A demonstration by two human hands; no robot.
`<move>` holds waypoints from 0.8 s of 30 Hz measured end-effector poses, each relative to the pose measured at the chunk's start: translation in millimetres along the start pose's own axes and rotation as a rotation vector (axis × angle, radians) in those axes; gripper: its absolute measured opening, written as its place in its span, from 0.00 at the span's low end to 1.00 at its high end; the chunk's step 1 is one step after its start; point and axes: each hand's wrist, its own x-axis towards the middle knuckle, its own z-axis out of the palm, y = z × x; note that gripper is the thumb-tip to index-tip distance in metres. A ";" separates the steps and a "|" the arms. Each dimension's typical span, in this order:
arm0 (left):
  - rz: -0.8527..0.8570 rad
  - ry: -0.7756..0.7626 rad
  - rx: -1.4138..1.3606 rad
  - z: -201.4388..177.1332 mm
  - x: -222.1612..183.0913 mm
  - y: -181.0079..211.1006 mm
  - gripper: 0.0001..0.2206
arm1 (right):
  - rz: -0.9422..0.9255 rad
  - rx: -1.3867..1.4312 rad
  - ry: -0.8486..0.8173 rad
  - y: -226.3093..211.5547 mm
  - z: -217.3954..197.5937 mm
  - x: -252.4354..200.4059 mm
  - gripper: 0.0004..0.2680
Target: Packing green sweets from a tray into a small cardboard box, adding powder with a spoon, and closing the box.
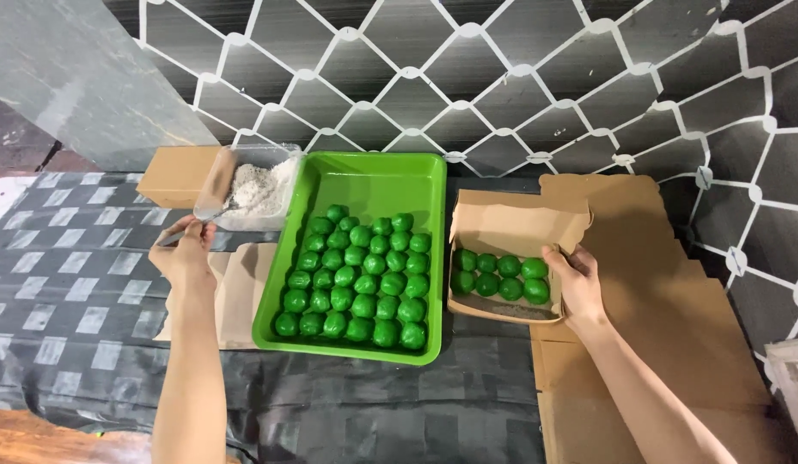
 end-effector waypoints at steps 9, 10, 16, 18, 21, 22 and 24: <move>0.009 -0.044 -0.088 -8.3 -4.6 3.7 0.02 | 0.072 -0.091 0.043 52.3 -25.8 26.9 0.14; 0.004 -0.042 -0.084 -11.5 -7.6 2.6 0.02 | 0.077 -0.095 0.043 48.3 -25.2 23.4 0.14; 0.017 -0.033 -0.095 -12.0 -11.4 9.2 0.03 | 0.072 -0.086 0.021 56.3 -25.2 27.0 0.14; 0.007 -0.030 -0.102 -9.9 -6.7 6.2 0.03 | 0.051 -0.088 0.037 72.7 -33.2 33.9 0.15; -0.018 -0.049 -0.130 -14.5 -12.3 10.5 0.04 | 0.079 -0.129 0.053 97.7 -44.2 47.1 0.14; -0.017 -0.053 -0.130 -15.2 -13.6 12.3 0.04 | 0.079 -0.127 0.056 87.3 -39.5 43.6 0.14; -0.046 -0.087 -0.117 -19.5 -16.1 15.5 0.06 | 0.083 -0.145 0.073 67.5 -29.0 35.5 0.14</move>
